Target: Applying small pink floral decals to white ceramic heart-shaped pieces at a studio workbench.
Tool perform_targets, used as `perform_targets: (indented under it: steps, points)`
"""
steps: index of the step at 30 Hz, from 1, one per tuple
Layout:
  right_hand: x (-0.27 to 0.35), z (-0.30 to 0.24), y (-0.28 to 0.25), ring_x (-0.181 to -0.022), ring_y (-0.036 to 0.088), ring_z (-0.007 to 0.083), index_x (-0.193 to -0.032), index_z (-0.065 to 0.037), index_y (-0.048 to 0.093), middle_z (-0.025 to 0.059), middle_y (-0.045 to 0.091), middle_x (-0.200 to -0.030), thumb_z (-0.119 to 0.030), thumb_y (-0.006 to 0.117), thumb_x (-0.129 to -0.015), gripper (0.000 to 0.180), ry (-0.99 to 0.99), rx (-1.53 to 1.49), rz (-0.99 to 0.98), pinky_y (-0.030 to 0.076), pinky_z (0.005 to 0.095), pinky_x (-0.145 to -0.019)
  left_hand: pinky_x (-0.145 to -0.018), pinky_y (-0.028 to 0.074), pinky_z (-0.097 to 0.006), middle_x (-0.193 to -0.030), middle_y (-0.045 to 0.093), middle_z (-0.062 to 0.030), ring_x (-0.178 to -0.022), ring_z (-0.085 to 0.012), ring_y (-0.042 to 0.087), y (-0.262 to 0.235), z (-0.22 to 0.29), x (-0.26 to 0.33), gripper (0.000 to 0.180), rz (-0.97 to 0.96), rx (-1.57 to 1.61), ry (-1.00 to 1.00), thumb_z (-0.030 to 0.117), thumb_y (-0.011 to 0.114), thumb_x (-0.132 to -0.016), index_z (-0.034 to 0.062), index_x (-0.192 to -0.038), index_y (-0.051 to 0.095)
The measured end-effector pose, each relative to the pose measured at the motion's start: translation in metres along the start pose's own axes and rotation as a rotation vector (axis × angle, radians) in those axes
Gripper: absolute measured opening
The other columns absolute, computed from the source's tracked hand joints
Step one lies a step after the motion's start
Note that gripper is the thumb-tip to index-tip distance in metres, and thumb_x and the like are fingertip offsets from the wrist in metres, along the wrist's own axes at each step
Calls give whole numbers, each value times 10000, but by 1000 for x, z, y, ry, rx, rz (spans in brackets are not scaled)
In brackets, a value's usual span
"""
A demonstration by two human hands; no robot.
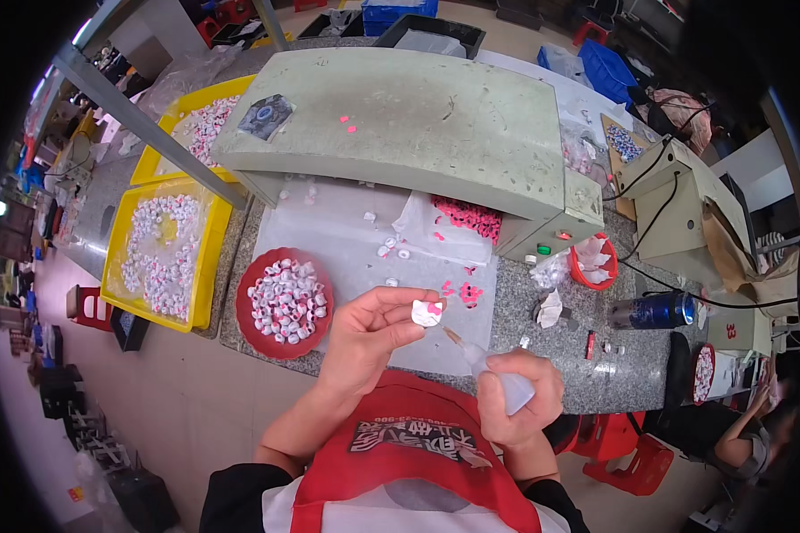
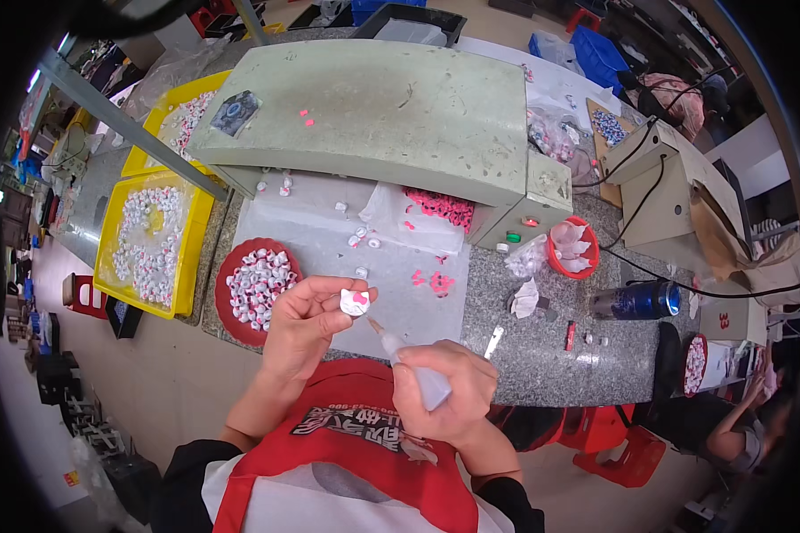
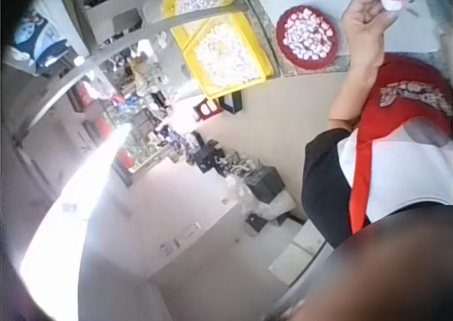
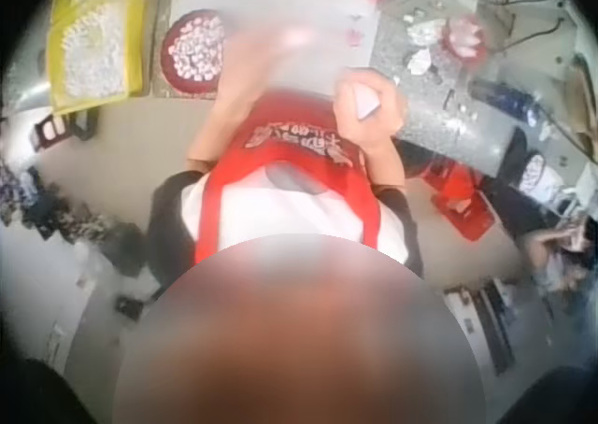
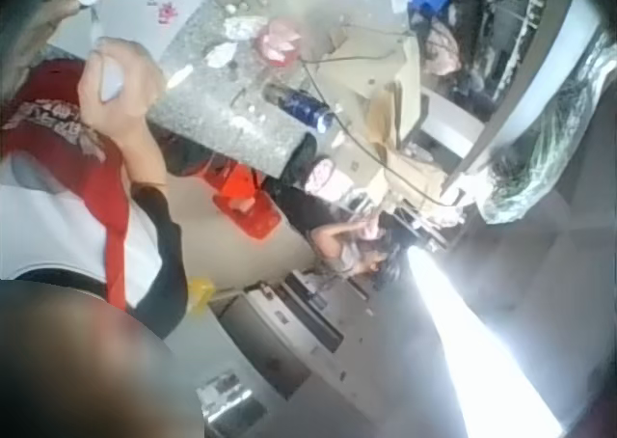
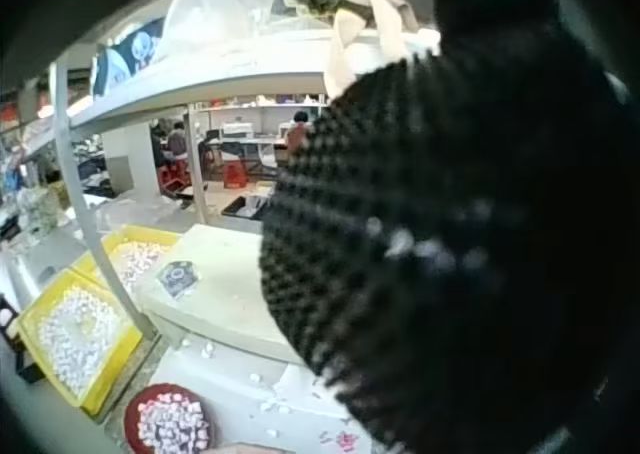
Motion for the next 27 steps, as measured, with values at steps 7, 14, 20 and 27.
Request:
perform_targets:
  steps: [7, 14, 20, 27]
  points:
    - [-2, 2, -5, -491, 584, 204, -803, 19, 528, 99, 602, -642, -3, 621, -667, 167, 13, 15, -4, 468, 273, -463, -885, 423, -332, -1065, 562, -148, -1048, -286, 524, 1, -2, -2, 323, 8, 8, 4, -112, 541, -719, -32, -1031, 522]
    - [-2, 2, -2, -502, 592, 208, -809, 19, 539, 103, 600, -630, -9, 620, -671, 163, 19, -16, -26, 470, 266, -474, -862, 436, -278, -1064, 562, -170, -1012, -197, 541, 3, -2, -2, 313, 4, 43, -3, -130, 531, -732, -64, -1038, 519]
    - [33, 79, 2, -552, 562, 149, -857, 9, 541, 80, 595, -675, -90, 600, -689, 204, 592, -269, 139, 445, 234, -493, -871, 433, -311, -1046, 571, -153, -1011, -247, 547, -17, -1, -4, 340, 80, -32, 33, -135, 528, -710, -35, -1035, 525]
    - [175, 317, 101, -716, 618, 243, -979, 10, 514, 133, 597, -831, -102, 640, -677, 346, 1185, -207, -80, 508, 306, -568, -857, 438, -292, -1039, 575, -148, -982, -216, 560, -27, -16, -4, 333, 124, -46, -4, -131, 533, -711, -41, -1032, 525]
Point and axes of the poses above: each hand's wrist, its own x-axis away from the middle knuckle, its own y-axis out of the palm, z = x × y, the point moved 10 cm from there along -x, towards the middle knuckle
